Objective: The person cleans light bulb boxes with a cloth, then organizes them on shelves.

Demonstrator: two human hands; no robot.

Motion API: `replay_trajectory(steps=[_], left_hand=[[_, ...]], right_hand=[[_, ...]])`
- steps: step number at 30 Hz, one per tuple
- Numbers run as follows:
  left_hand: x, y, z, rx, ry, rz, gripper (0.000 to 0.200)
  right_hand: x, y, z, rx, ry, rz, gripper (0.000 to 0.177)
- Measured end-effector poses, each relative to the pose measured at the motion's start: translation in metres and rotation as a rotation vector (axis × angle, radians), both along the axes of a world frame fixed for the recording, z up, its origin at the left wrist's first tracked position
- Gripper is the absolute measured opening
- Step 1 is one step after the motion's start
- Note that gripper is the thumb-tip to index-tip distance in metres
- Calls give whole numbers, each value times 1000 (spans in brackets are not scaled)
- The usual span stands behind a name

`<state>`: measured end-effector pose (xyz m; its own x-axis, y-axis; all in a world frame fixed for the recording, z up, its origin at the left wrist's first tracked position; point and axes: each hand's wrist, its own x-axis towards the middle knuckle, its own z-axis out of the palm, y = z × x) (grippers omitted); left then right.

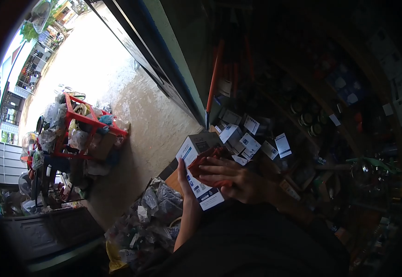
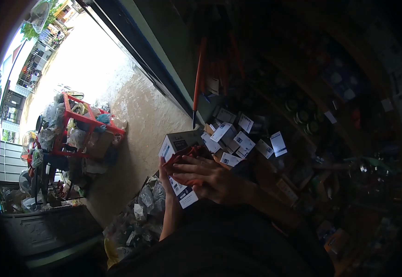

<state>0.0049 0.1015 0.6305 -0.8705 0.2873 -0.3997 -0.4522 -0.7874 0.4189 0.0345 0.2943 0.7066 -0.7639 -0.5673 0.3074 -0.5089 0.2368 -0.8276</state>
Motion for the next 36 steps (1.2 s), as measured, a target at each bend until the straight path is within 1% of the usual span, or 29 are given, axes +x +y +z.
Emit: replay_trajectory(steps=[1,2,4,5,8,9,10,12,14,15,16,18,20,21,22,23,24,25,26,28,29,31,33,36], left_hand=[[3,6,9,87,-40,2,66],[7,2,-2,158,0,-41,64],[14,6,-6,269,-6,-151,56],[15,7,-18,290,-4,-134,57],[8,6,-7,162,79,7,57],[2,-8,-22,124,90,8,56],[-2,-17,-26,-84,47,90,55],[-11,-39,-60,-172,124,173,58],[-13,-57,-84,-117,79,232,60],[-15,-62,-87,-89,60,263,60],[-16,-66,-89,58,33,258,63],[-20,-60,-73,15,83,366,66],[-20,-59,-73,19,199,319,68],[-20,-59,-72,19,256,293,68],[-18,-47,-57,-24,269,348,66],[-13,-25,-31,-68,281,402,64],[-10,-9,-18,-111,295,454,62],[-6,-5,-22,-291,310,508,64],[-5,-1,-20,-223,330,487,66],[0,7,-1,-86,366,449,73],[4,12,7,-138,385,463,75],[11,18,18,-242,424,491,84],[23,21,19,-350,485,487,81],[32,13,3,-487,630,377,77]], right_hand=[[-5,1,4,-42,-50,-79,47],[-13,3,7,-30,-68,-130,47],[-26,5,13,-7,-108,-242,47],[-29,4,11,48,-39,-231,45],[-12,1,7,41,-45,-65,43],[-5,-1,-1,-20,-33,3,40],[4,-3,-4,-42,-108,39,40],[19,3,-1,-93,-204,42,42],[30,16,3,-288,-446,39,47],[34,22,3,-384,-563,40,50],[38,27,1,-515,-664,-34,47],[48,36,-7,-771,-860,-186,44],[44,35,-9,-755,-674,-283,48],[36,24,9,-713,-568,-295,49],[30,12,19,-673,-464,-309,50],[29,2,19,-429,-374,-349,51],[27,-8,18,-183,-280,-385,52],[26,-14,16,64,-183,-419,53],[23,-19,15,-35,-236,-434,53],[14,-23,10,-232,-339,-456,54],[6,-21,6,-293,-374,-446,54],[-4,-11,16,-292,-443,-453,55],[-14,-5,6,-227,-491,-492,56],[-33,-4,-45,-579,-747,-442,57]])
